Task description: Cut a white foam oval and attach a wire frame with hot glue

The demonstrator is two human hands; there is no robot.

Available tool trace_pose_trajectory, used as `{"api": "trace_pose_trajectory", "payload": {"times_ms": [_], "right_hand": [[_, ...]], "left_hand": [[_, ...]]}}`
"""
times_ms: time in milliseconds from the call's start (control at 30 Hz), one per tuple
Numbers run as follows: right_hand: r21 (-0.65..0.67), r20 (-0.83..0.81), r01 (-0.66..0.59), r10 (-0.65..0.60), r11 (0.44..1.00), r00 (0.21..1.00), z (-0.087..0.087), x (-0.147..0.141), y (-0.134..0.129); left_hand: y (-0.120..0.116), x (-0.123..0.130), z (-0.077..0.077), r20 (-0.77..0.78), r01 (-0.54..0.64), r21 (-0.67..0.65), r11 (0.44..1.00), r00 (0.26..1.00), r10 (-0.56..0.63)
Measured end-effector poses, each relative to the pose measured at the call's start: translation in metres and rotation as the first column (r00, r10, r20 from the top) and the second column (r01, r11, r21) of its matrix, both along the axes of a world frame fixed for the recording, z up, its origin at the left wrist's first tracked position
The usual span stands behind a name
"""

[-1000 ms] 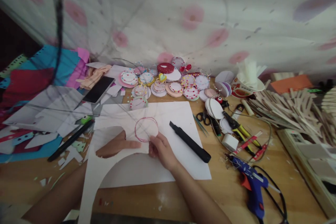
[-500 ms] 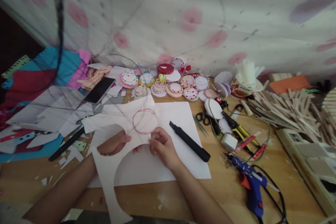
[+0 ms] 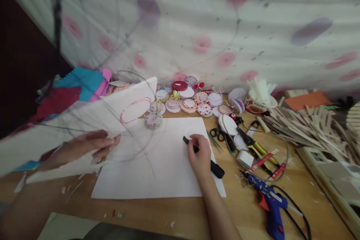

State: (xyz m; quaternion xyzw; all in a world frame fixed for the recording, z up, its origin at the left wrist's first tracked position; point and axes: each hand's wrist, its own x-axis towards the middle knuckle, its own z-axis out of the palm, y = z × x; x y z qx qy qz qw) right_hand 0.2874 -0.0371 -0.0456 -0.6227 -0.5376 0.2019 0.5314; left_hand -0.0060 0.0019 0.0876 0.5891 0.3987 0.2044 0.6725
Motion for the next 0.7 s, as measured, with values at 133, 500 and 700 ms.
{"api": "trace_pose_trajectory", "payload": {"times_ms": [133, 500, 700], "right_hand": [[-0.064, 0.528, 0.059, -0.016, 0.996, 0.849, -0.004, 0.009, 0.0], [-0.211, 0.673, 0.065, 0.097, 0.975, 0.734, -0.005, 0.013, -0.002], [-0.141, 0.578, -0.121, 0.181, 0.983, 0.796, 0.002, -0.001, -0.008]], "left_hand": [[-0.022, -0.001, -0.008, -0.251, -0.112, 0.438, 0.892, 0.937, 0.242], [-0.042, 0.014, -0.09, -0.647, 0.393, 0.52, 0.758, 0.761, 0.05], [-0.034, 0.028, -0.089, -0.682, 0.429, 0.557, 0.711, 0.725, 0.097]]}}
